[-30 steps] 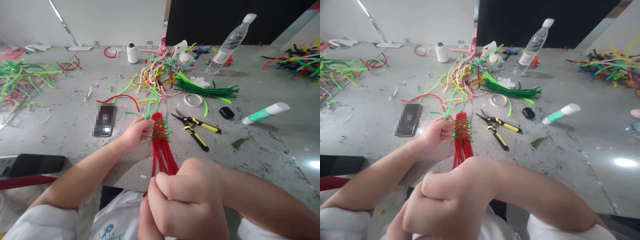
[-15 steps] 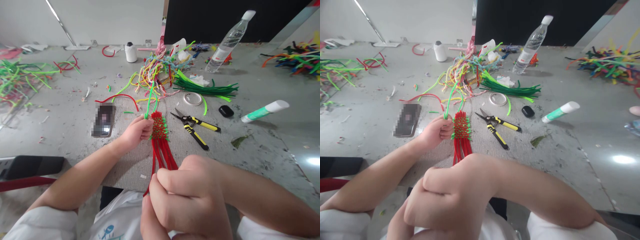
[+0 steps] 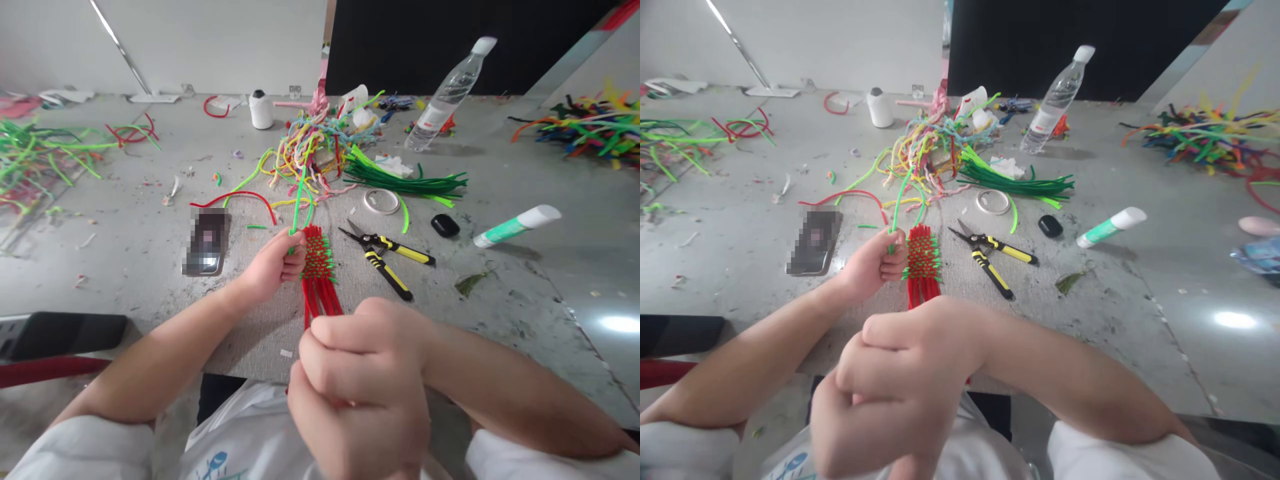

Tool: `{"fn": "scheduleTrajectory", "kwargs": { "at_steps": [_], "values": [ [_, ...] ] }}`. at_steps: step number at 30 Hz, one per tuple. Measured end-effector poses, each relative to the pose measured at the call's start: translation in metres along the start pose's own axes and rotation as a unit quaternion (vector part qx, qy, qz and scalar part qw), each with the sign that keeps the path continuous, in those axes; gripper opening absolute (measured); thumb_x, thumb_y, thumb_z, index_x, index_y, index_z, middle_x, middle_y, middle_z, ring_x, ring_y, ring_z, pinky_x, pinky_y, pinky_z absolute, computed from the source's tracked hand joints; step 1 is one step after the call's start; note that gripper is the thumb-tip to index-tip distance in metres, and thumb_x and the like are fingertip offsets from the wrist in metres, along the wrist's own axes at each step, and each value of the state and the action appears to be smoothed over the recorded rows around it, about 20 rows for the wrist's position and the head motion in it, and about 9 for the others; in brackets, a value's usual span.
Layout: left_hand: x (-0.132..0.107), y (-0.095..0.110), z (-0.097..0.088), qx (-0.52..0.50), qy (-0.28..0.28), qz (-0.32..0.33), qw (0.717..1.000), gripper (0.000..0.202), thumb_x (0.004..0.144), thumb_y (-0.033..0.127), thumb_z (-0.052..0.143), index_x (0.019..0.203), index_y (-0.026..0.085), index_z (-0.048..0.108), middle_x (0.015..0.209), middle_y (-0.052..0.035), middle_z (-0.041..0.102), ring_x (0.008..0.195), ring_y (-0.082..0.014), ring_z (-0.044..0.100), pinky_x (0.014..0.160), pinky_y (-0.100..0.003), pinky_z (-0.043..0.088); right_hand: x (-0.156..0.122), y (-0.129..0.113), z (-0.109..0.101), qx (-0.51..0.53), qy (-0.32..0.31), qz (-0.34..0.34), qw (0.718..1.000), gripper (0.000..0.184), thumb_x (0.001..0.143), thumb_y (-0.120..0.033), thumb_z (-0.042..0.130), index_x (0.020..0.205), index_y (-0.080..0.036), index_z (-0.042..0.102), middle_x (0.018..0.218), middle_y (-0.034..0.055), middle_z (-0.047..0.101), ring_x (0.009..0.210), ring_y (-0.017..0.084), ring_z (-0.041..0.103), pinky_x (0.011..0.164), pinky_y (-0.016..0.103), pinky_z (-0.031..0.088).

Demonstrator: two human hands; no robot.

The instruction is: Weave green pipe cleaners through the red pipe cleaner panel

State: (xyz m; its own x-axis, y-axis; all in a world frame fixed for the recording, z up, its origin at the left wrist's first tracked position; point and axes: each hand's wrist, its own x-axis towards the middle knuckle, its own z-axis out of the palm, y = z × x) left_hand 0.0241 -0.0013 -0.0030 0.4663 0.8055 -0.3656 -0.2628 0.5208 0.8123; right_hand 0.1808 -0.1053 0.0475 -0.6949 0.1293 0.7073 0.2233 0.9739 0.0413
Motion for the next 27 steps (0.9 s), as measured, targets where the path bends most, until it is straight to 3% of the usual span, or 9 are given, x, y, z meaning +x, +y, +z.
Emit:
{"fn": "scheduleTrajectory", "kwargs": {
  "at_steps": [2, 5, 8, 11, 13, 16, 18, 22, 27],
  "values": [
    [0.001, 0.0, 0.001, -0.001, 0.009, -0.001, 1.0, 0.032, 0.096, 0.039, 0.07, 0.079, 0.024, 0.047, 0.059, 0.0118, 0.021, 0.046, -0.0065, 0.015, 0.043, -0.017, 0.014, -0.001, 0.033, -0.005, -0.023, 0.076, -0.124, 0.989, 0.022, 0.099, -0.029, 0.074, 0.081, -0.03, 0.061, 0.081, -0.0039, 0.069, 0.074, 0.017, 0.058, 0.058, 0.031, 0.048],
    [0.001, 0.0, 0.002, 0.008, 0.024, 0.005, 1.0, 0.03, 0.1, 0.04, 0.065, 0.08, 0.023, 0.05, 0.058, 0.0115, 0.023, 0.046, -0.0069, 0.015, 0.043, -0.018, 0.014, -0.019, 0.072, -0.014, -0.109, 0.011, -0.04, 0.993, 0.032, 0.11, -0.027, 0.064, 0.079, -0.027, 0.058, 0.074, -0.0027, 0.065, 0.071, 0.016, 0.058, 0.066, 0.032, 0.049],
    [-0.001, 0.0, 0.003, 0.027, 0.033, 0.013, 0.999, 0.031, 0.102, 0.039, 0.064, 0.08, 0.023, 0.05, 0.059, 0.0113, 0.024, 0.046, -0.0067, 0.017, 0.045, -0.017, 0.015, -0.056, 0.096, -0.023, -0.159, -0.047, 0.125, 0.978, 0.031, 0.111, -0.02, 0.057, 0.08, -0.027, 0.059, 0.075, 0.0015, 0.068, 0.071, 0.019, 0.062, 0.068, 0.034, 0.05],
    [-0.002, -0.001, 0.003, 0.048, 0.044, 0.026, 0.998, 0.034, 0.103, 0.039, 0.066, 0.078, 0.023, 0.049, 0.061, 0.0101, 0.028, 0.048, -0.0063, 0.022, 0.046, -0.016, 0.017, -0.091, 0.107, -0.032, -0.192, -0.146, 0.368, 0.898, 0.036, 0.114, -0.031, 0.043, 0.091, -0.026, 0.07, 0.083, 0.0108, 0.073, 0.084, 0.029, 0.07, 0.078, 0.042, 0.055],
    [-0.002, -0.002, 0.004, 0.057, 0.048, 0.035, 0.997, 0.037, 0.103, 0.039, 0.066, 0.075, 0.022, 0.049, 0.062, 0.0092, 0.03, 0.049, -0.0062, 0.025, 0.046, -0.016, 0.019, -0.106, 0.109, -0.035, -0.211, -0.226, 0.48, 0.821, 0.036, 0.11, -0.047, 0.053, 0.125, -0.021, 0.074, 0.112, 0.0194, 0.08, 0.107, 0.038, 0.074, 0.092, 0.05, 0.058],
    [-0.001, -0.002, 0.005, 0.059, 0.052, 0.037, 0.996, 0.038, 0.103, 0.038, 0.067, 0.074, 0.022, 0.048, 0.062, 0.009, 0.031, 0.05, -0.0065, 0.025, 0.046, -0.016, 0.02, -0.116, 0.107, -0.037, -0.19, -0.349, 0.564, 0.724, 0.099, 0.083, -0.068, 0.086, 0.162, -0.017, 0.055, 0.133, 0.0266, 0.077, 0.118, 0.049, 0.073, 0.097, 0.057, 0.06],
    [-0.001, -0.002, 0.006, 0.058, 0.055, 0.039, 0.996, 0.038, 0.103, 0.037, 0.067, 0.074, 0.022, 0.046, 0.062, 0.0092, 0.032, 0.05, -0.0066, 0.025, 0.046, -0.016, 0.021, -0.118, 0.105, -0.037, -0.158, -0.382, 0.576, 0.705, 0.111, 0.078, -0.061, 0.092, 0.169, -0.016, 0.047, 0.135, 0.0275, 0.076, 0.118, 0.048, 0.075, 0.096, 0.054, 0.061],
    [-0.001, -0.004, 0.004, 0.069, 0.046, 0.048, 0.995, 0.041, 0.101, 0.039, 0.073, 0.075, 0.022, 0.046, 0.062, 0.0096, 0.032, 0.052, -0.0068, 0.025, 0.047, -0.017, 0.022, -0.118, 0.107, -0.034, -0.143, -0.362, 0.568, 0.725, 0.087, 0.087, -0.042, 0.082, 0.165, -0.017, 0.051, 0.126, 0.0225, 0.08, 0.112, 0.041, 0.078, 0.091, 0.046, 0.061],
    [-0.001, -0.011, 0.0, 0.102, 0.062, 0.065, 0.991, 0.044, 0.1, 0.04, 0.077, 0.073, 0.022, 0.048, 0.064, 0.0095, 0.029, 0.055, -0.0076, 0.027, 0.05, -0.019, 0.025, -0.111, 0.116, -0.024, -0.205, -0.354, 0.592, 0.694, 0.043, 0.088, -0.032, 0.069, 0.128, -0.015, 0.074, 0.12, 0.023, 0.078, 0.114, 0.041, 0.075, 0.092, 0.045, 0.06]
  ]
}}
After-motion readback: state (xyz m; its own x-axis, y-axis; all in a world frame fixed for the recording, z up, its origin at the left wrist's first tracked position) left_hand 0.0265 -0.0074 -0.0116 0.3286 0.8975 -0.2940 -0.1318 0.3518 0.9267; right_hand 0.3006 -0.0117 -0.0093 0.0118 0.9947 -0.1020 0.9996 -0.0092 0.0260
